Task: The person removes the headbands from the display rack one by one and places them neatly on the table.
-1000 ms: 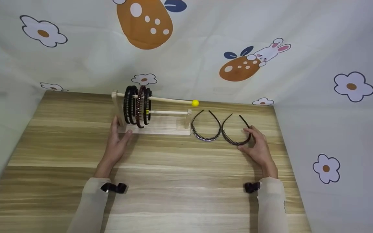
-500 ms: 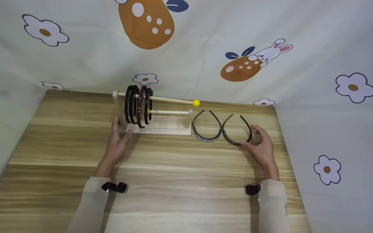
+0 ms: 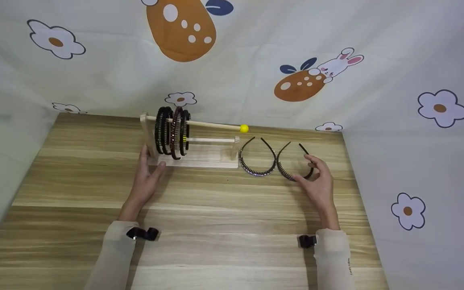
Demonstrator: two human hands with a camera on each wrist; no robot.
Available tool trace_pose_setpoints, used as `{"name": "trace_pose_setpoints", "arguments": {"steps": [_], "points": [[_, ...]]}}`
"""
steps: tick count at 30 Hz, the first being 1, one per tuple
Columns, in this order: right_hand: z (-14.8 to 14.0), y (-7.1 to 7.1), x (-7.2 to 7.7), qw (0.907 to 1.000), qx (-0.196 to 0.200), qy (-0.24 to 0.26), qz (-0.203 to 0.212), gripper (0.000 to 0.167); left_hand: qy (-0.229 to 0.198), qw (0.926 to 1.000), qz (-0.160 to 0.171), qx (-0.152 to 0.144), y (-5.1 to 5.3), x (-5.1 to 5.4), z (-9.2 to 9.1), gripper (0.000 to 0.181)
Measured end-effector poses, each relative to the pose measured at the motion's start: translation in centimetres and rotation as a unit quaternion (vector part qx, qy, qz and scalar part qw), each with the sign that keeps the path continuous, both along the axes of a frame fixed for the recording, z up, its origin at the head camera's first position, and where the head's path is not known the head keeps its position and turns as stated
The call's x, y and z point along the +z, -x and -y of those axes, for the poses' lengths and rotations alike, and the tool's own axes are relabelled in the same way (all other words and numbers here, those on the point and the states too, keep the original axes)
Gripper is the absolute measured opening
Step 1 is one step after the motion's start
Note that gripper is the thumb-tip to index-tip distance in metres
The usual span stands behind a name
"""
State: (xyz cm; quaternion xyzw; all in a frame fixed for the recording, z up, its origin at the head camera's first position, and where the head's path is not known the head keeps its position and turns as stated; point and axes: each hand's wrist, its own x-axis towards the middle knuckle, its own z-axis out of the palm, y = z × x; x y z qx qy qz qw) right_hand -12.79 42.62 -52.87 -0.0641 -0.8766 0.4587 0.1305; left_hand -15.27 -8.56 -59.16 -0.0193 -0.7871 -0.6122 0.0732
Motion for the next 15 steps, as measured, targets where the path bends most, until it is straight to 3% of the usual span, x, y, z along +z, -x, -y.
{"name": "trace_pose_setpoints", "arguments": {"steps": [10,15], "points": [[3.1,-0.2,0.7,0.9983,0.007,0.023,-0.054,0.059,-0.014,0.9999,-0.001,-0.007,0.0,-0.1,0.0,0.085],[5.2,-1.0,2.2,0.9957,0.023,0.049,-0.075,0.055,-0.013,0.9999,-0.006,-0.004,0.0,0.0,0.0,0.085]]}}
